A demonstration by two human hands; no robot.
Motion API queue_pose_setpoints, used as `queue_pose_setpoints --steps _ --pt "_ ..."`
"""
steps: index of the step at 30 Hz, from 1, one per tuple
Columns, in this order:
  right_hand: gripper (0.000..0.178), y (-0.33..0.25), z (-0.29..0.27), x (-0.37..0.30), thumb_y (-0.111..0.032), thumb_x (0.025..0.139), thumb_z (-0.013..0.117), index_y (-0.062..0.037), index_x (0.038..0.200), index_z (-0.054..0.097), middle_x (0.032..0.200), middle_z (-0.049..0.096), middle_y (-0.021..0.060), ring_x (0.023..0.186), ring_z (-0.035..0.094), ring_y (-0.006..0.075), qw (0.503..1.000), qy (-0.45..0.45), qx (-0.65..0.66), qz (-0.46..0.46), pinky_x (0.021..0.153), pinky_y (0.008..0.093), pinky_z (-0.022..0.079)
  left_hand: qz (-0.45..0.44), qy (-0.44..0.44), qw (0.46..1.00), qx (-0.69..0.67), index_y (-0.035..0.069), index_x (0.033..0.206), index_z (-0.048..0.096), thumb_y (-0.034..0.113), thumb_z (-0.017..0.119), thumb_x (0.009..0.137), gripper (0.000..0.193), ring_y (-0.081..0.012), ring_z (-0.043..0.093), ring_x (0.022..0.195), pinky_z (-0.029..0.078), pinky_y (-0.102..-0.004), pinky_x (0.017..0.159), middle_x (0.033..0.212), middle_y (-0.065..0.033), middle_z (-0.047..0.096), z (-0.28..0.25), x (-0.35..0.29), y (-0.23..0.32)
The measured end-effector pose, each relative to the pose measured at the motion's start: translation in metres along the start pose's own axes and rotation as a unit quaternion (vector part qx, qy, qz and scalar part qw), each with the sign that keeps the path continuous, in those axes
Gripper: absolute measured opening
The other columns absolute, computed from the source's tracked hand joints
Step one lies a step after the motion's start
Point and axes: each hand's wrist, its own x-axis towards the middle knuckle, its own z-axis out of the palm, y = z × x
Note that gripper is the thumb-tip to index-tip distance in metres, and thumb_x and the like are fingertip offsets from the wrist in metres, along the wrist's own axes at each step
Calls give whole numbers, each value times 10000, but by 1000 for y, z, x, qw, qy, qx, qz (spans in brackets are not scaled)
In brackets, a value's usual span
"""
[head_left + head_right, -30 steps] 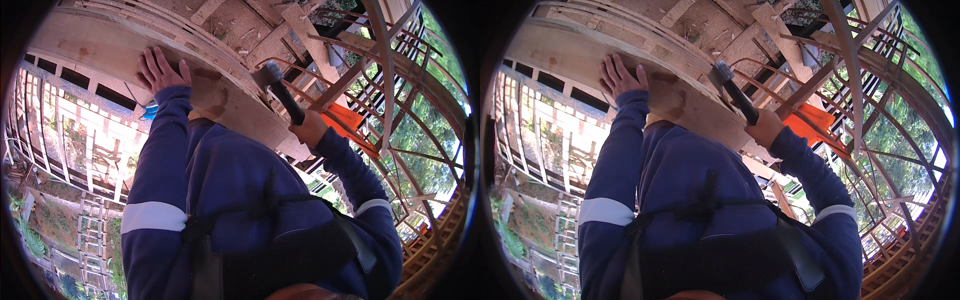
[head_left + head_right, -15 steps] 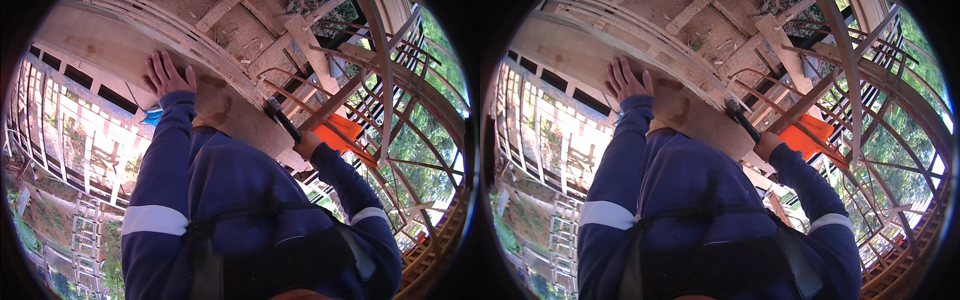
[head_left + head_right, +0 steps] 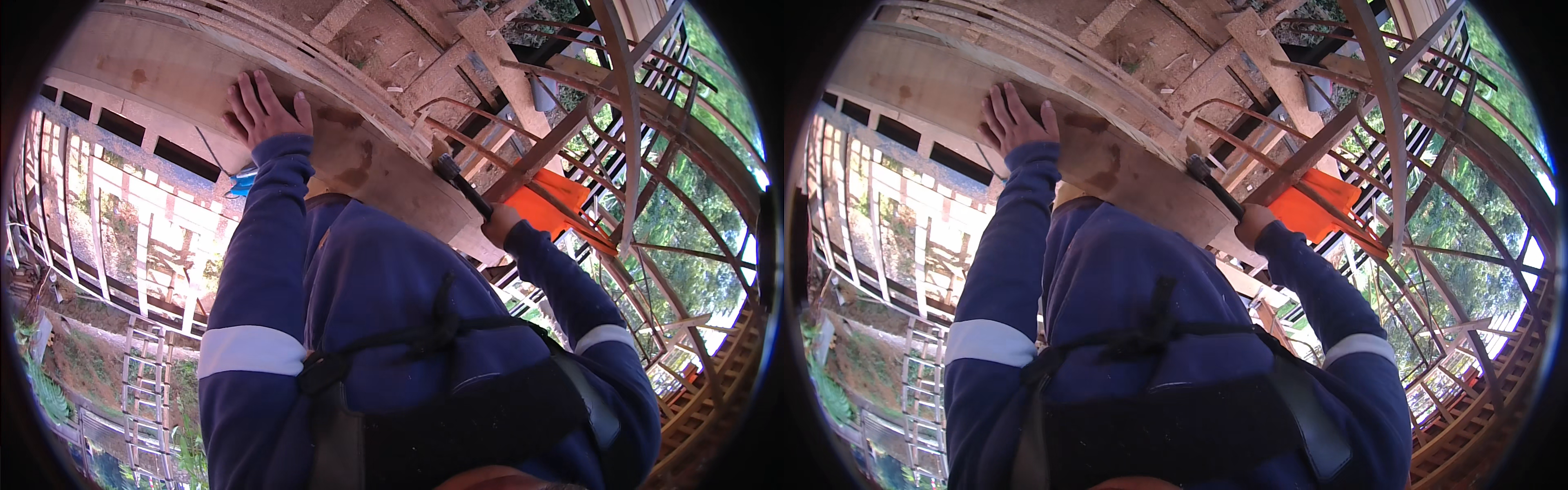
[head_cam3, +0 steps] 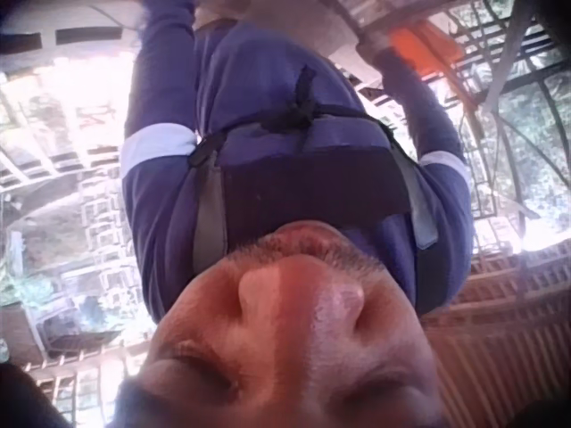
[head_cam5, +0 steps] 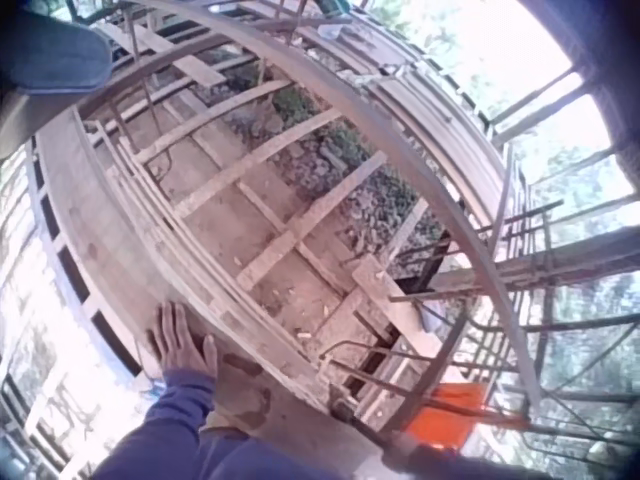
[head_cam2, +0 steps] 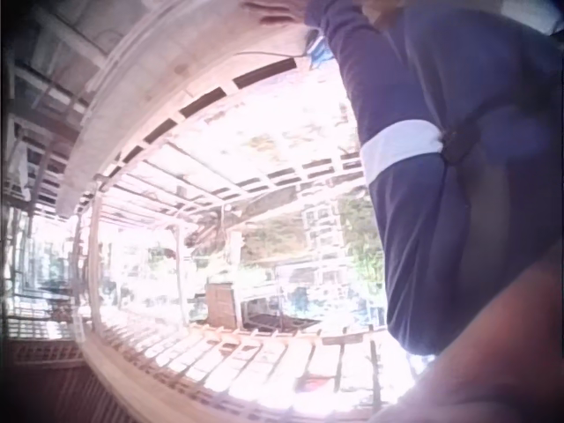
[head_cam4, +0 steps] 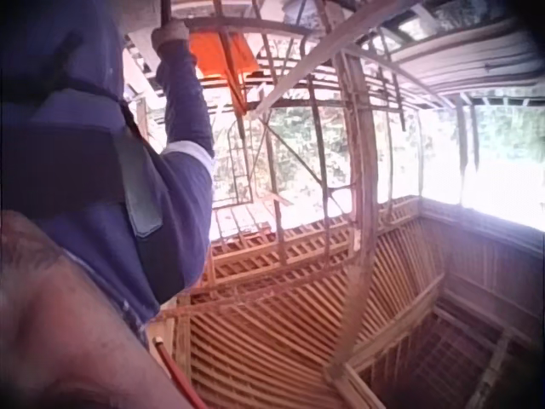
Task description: The person shapes a wooden plank using a hatchet. They hold the wood steady with one hand while striking and shaving the edge of the board with the tool.
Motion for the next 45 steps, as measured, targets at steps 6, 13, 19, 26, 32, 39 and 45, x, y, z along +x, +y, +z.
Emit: queue_pose_setpoints --steps 6,13,19,26,32,39,45 --pt "94 -94 -91 -17 -33 862 680 -16 886 591 594 557 22 494 579 132 965 -30 256 44 466 317 472 8 -5 1000 20 134 1553 327 512 561 913 779 -361 237 1506 145 -628 1191 1614 -121 301 -1 -8 -3" --pt "111 -158 -132 -40 -19 865 719 -33 942 640 762 630 15 676 588 112 808 299 416 -289 635 287 485 6 5 1000 15 136 1544 340 518 555 918 764 -350 230 1509 144 -629 1193 1608 -112 308 2 1 -2" --pt "189 24 19 -10 -162 803 700 -20 920 655 685 651 173 651 703 309 998 -19 -50 34 634 450 564 6 -3 1000 4 133 1542 348 516 560 912 768 -358 238 1504 148 -629 1191 1610 -119 308 -2 -9 -1" --pt "148 -131 -135 -31 -91 842 733 -31 895 609 659 585 18 588 575 116 922 131 338 -137 548 299 472 13 27 999 21 118 1532 361 507 568 897 773 -362 269 1493 168 -640 1181 1595 -113 335 9 2 -4" --pt "116 -95 -70 -43 -101 845 724 -33 881 637 708 613 80 639 592 163 917 228 297 -138 637 330 495 9 18 1000 18 137 1541 351 534 544 924 759 -345 259 1499 168 -627 1186 1604 -103 322 2 -2 0" --pt "212 -24 -40 -17 -164 801 712 19 884 645 655 655 142 519 674 237 970 -92 174 144 508 402 556 14 22 1000 12 140 1540 355 531 540 926 751 -346 256 1500 176 -636 1178 1600 -103 328 5 -2 0" --pt "88 -148 -161 -55 -33 928 687 -16 920 600 697 601 8 603 578 87 859 216 377 -271 566 260 466 16 28 999 35 136 1537 359 533 543 927 751 -341 265 1496 189 -626 1181 1598 -106 332 8 -2 -5"
